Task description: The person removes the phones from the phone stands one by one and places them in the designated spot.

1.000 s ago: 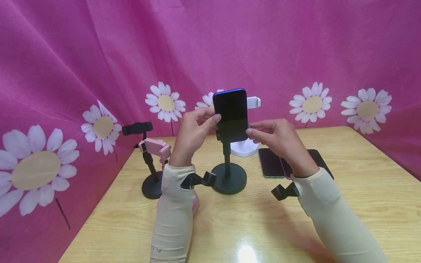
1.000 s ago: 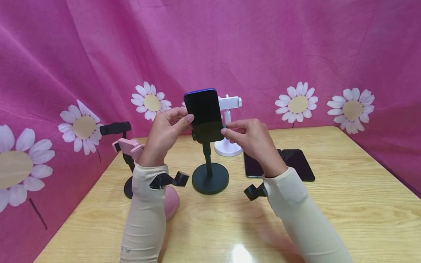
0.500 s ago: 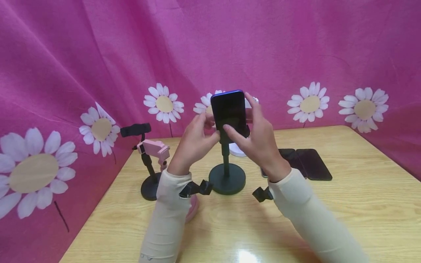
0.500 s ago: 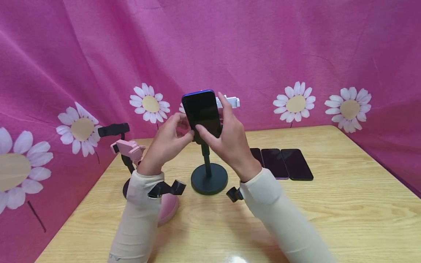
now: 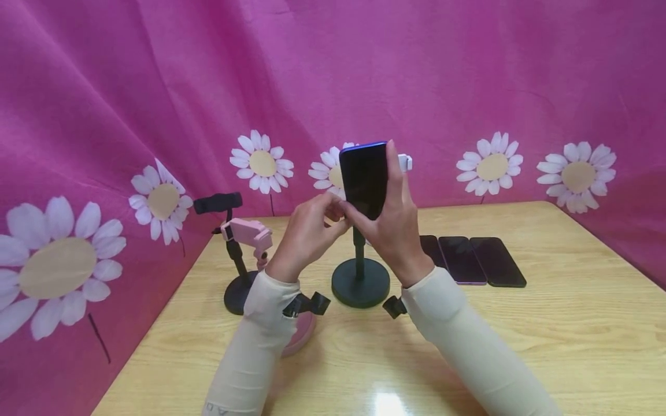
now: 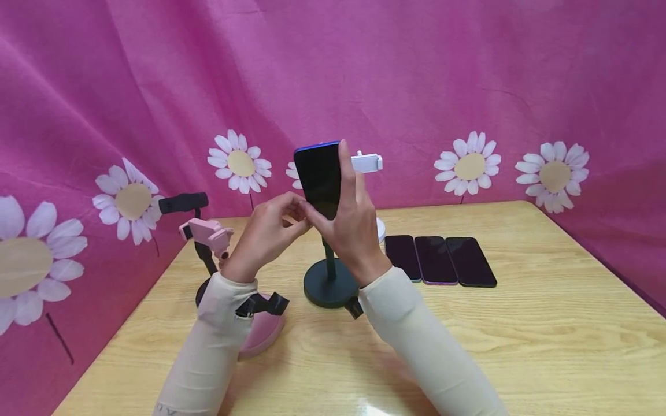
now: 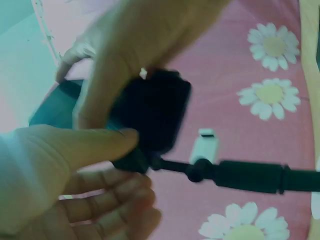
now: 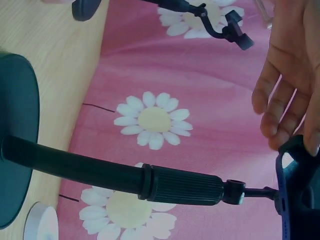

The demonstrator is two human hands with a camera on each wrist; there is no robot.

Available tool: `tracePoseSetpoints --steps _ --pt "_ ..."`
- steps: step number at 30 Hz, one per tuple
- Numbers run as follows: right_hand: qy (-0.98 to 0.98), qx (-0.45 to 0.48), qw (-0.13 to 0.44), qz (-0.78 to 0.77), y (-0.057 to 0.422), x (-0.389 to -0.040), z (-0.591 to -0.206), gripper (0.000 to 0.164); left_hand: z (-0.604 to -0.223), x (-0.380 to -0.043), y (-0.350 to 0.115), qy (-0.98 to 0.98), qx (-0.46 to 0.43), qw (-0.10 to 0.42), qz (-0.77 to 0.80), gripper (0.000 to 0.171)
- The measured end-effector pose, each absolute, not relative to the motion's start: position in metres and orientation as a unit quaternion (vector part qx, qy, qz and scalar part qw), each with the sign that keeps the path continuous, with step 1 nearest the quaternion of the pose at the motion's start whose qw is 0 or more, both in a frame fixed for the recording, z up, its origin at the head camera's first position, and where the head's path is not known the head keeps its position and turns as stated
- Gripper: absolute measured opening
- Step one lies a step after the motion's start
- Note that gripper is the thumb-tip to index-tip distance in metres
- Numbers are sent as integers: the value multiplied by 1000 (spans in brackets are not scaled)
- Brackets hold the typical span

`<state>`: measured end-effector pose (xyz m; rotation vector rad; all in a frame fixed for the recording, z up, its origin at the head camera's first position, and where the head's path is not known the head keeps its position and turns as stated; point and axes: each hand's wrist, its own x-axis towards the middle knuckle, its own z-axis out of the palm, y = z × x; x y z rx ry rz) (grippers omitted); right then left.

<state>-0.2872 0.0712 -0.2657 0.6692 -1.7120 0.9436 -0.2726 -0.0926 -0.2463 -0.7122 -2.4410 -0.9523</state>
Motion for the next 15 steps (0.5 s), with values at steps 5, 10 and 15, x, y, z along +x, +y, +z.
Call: tracePoseSetpoints --steps 5,10,15 --pt "-715 273 513 388 72 -288 -267 106 -250 -280 -93 -863 -288 226 -348 25" --pt "-711 276 521 384 71 -288 -267 107 -251 -285 -97 -858 -299 223 -354 24" --pt "-701 277 535 383 69 -290 -267 105 -252 -289 -100 -847 -309 226 -370 21"
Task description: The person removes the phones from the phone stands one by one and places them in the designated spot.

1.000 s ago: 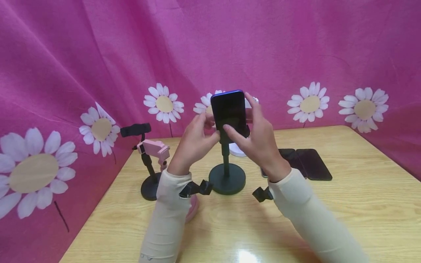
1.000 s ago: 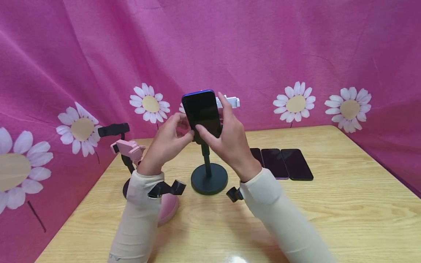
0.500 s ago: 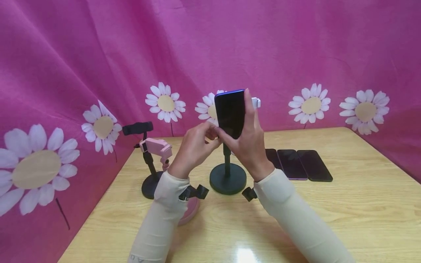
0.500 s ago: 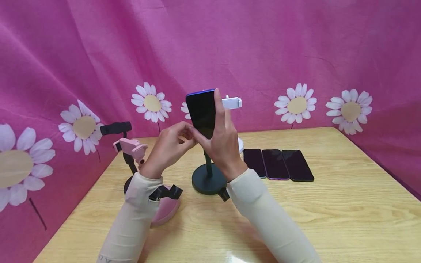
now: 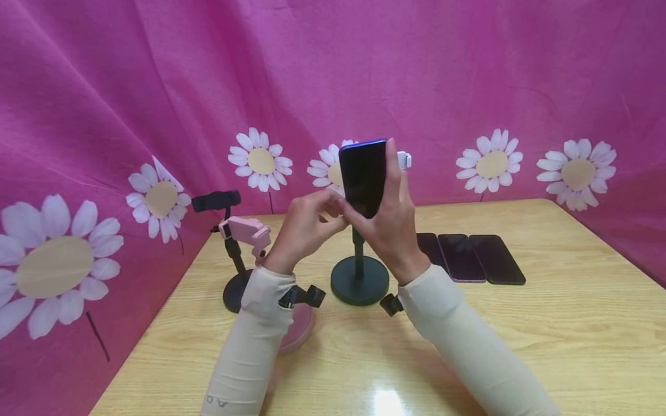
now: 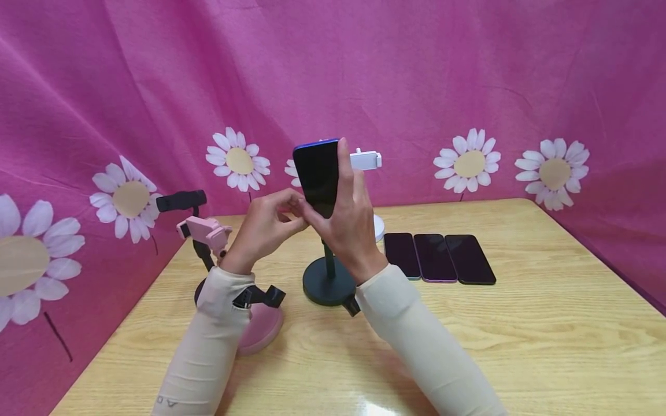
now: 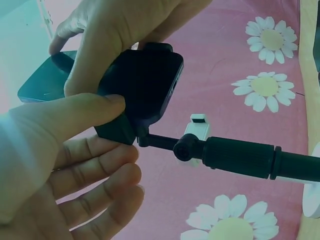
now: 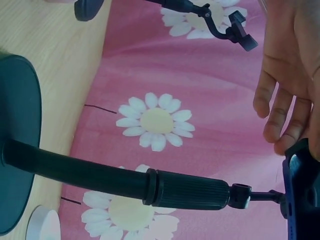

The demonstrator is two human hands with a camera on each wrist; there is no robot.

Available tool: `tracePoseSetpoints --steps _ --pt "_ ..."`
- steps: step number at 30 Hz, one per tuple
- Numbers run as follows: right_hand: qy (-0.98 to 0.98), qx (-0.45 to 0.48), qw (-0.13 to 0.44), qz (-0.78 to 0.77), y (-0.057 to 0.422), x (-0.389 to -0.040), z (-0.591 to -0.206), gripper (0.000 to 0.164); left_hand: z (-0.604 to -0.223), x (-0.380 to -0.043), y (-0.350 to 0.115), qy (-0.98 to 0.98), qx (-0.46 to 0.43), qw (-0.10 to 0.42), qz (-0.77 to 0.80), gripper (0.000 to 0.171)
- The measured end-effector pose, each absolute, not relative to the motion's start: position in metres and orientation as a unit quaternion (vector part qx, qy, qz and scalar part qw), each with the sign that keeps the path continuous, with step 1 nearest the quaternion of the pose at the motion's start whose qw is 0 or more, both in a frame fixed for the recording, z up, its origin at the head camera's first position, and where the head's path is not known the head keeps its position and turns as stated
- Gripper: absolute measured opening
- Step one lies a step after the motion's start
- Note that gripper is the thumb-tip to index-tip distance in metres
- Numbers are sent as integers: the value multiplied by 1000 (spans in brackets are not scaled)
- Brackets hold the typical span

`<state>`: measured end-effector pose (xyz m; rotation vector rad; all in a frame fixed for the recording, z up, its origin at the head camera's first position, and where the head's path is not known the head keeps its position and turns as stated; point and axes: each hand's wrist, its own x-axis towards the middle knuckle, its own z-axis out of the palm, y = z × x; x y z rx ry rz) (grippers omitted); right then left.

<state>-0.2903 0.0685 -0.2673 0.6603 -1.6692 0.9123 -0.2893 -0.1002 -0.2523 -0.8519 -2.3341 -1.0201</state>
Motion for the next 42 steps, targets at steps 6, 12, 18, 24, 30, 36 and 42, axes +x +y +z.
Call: tracePoseSetpoints --steps 6,12,18,24,30,36,42 --pt "-693 279 545 380 70 -292 -266 104 -252 -291 -100 -842 -313 227 -376 20" --pt "-689 279 548 383 73 -292 -264 104 -250 -287 -100 -844 -304 238 -373 19" --pt "-691 287 544 379 73 -291 -263 105 -249 -283 -106 -851 -284 244 -367 17" --pt "-692 295 531 390 74 -291 -262 105 -250 -285 -103 -844 -290 244 -379 17" --pt "-703 286 498 419 78 -285 -258 108 -249 -285 -100 -849 -281 243 -376 18" --pt "-728 272 462 428 81 -276 -253 109 -250 -285 -100 -855 -261 256 -369 18" --pt "-748 270 439 419 81 -269 -249 109 -250 -284 -98 -854 -258 269 -363 18"
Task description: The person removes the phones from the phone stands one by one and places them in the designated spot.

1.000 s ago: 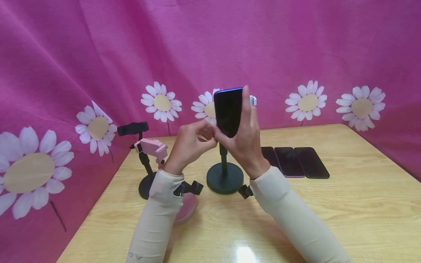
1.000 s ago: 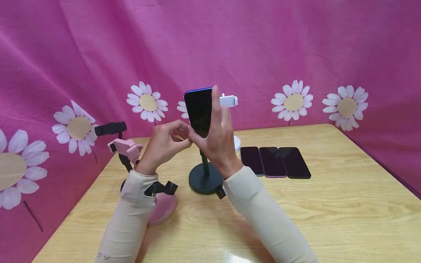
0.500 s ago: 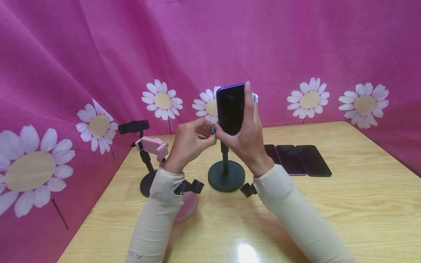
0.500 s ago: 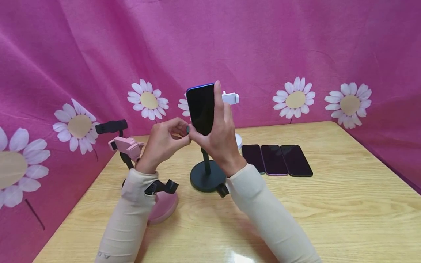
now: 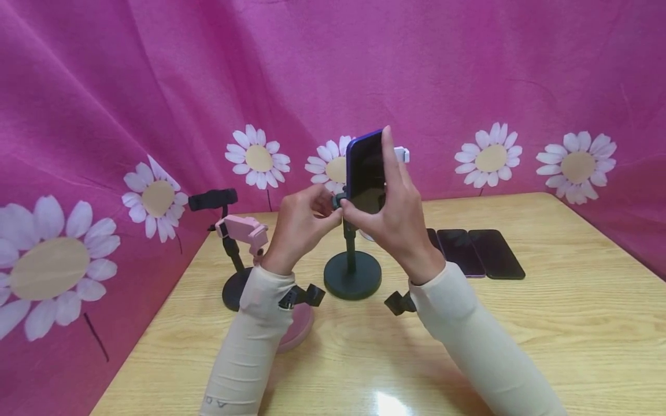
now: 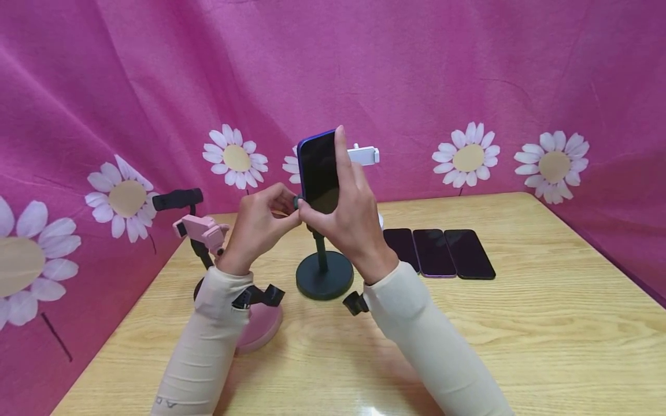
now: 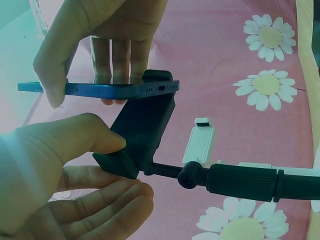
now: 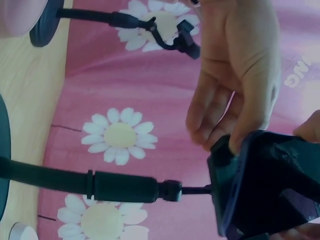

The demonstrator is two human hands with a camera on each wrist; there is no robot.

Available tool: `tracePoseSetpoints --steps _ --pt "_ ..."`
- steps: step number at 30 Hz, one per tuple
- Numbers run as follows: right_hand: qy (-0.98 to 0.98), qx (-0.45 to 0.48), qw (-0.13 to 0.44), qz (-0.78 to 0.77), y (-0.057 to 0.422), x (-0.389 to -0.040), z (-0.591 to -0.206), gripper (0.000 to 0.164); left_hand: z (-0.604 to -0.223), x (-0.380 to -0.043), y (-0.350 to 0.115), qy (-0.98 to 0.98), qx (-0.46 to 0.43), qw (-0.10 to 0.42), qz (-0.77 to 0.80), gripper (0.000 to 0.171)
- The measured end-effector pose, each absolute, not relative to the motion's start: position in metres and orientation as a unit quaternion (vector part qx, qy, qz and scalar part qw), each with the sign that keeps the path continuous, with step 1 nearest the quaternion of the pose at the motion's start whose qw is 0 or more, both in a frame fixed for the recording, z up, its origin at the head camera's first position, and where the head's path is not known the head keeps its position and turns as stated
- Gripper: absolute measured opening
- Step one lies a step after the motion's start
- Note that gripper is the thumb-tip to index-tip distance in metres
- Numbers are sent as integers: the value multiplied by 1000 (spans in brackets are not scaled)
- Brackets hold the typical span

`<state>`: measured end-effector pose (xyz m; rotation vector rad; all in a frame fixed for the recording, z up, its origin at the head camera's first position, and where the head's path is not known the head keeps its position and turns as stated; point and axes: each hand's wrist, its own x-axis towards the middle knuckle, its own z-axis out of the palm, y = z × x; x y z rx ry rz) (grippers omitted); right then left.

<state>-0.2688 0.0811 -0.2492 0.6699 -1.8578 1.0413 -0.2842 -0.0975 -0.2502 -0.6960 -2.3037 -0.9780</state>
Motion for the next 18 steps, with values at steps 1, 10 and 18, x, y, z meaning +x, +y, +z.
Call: tracePoseSetpoints --steps 1,10,18 --pt "-750 270 436 417 81 -268 -249 109 -250 -284 -97 -854 -259 270 -362 18" --pt "-750 283 433 413 78 -264 -251 101 -249 -281 -95 -862 -249 261 -356 17" --pt "-703 327 413 478 76 -247 -236 96 -249 -281 -97 -869 -236 254 -354 19"
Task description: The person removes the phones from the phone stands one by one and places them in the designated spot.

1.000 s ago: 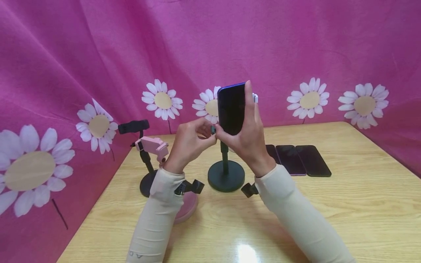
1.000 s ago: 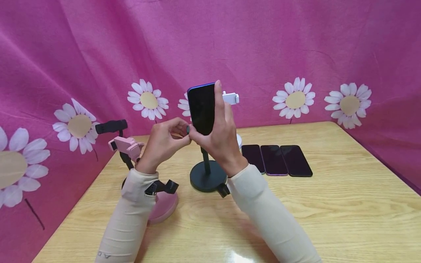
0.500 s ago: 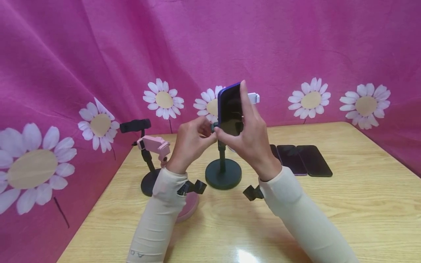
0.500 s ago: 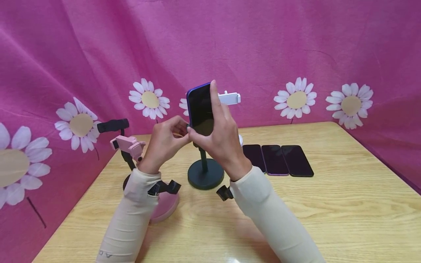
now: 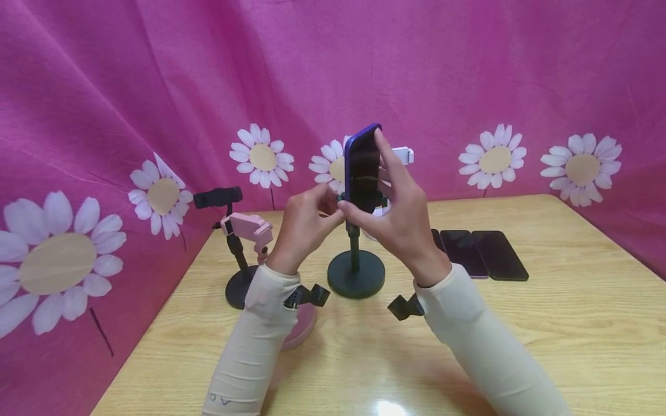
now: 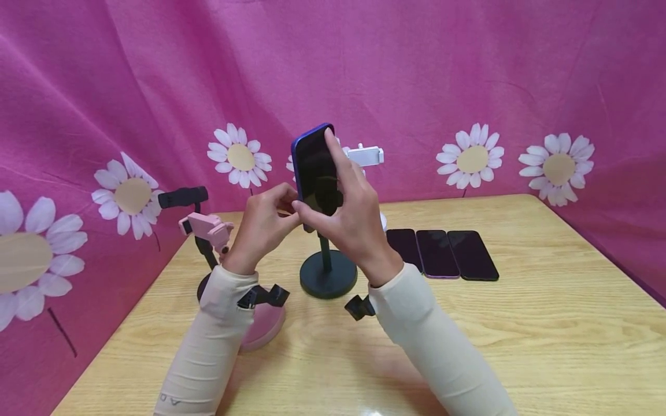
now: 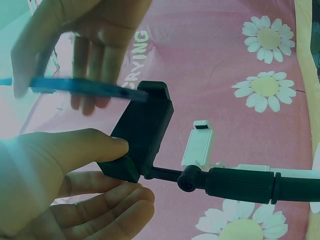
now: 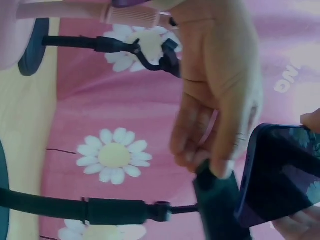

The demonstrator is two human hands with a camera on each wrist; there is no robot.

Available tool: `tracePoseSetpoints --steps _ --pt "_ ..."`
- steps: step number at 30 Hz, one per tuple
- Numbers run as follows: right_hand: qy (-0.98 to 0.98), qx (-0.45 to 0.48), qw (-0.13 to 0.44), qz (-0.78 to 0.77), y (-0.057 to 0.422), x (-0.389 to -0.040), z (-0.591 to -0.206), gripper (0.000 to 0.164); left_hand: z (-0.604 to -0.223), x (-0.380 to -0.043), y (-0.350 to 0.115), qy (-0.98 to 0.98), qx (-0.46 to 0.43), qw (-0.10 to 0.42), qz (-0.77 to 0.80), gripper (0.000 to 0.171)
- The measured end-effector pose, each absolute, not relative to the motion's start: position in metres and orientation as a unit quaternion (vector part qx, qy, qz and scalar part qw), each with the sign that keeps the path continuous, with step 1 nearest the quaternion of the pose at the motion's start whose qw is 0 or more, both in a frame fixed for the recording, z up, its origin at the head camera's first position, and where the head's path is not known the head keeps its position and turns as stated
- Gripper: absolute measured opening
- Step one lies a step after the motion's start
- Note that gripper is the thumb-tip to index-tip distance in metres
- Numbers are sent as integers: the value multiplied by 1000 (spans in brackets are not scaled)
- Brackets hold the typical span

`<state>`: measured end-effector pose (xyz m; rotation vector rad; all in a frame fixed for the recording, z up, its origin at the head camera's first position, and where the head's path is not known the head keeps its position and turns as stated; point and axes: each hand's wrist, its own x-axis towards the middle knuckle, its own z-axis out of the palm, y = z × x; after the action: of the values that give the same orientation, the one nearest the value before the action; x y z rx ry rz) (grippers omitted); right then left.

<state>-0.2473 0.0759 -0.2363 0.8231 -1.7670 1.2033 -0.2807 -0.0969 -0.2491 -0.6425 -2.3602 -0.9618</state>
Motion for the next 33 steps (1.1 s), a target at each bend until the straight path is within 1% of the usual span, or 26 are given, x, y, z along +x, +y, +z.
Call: tracePoseSetpoints --steps 4,6,9,12,15,18,22,28,31,33 --pt "-687 325 431 486 86 -233 -219 93 -248 -283 -96 -864 -235 254 -366 20" --pt "-689 306 438 489 97 -235 -215 93 -248 -283 -96 -862 -232 252 -373 20" --pt "-709 259 445 483 123 -249 -216 94 -247 -284 -95 -863 -228 248 -377 20" --pt "-747 193 447 452 154 -267 -224 91 -247 -285 -94 -865 -224 245 -377 20" --pt "-783 132 439 421 188 -281 -234 88 -247 -285 -94 -864 -225 247 -377 20" --pt "-815 74 420 392 223 -292 -244 89 -247 -286 -94 -863 -228 251 -375 20" --pt "-856 -1 361 370 272 -309 -265 93 -247 -287 -95 -863 -229 253 -373 21" --pt "-893 -92 223 380 341 -324 -305 103 -251 -287 -96 -863 -227 248 -377 21" --pt "-905 -129 145 379 365 -327 -325 113 -253 -287 -97 -863 -226 247 -378 21" --pt "-919 -147 95 354 376 -328 -337 123 -254 -287 -96 -863 -226 248 -378 21"
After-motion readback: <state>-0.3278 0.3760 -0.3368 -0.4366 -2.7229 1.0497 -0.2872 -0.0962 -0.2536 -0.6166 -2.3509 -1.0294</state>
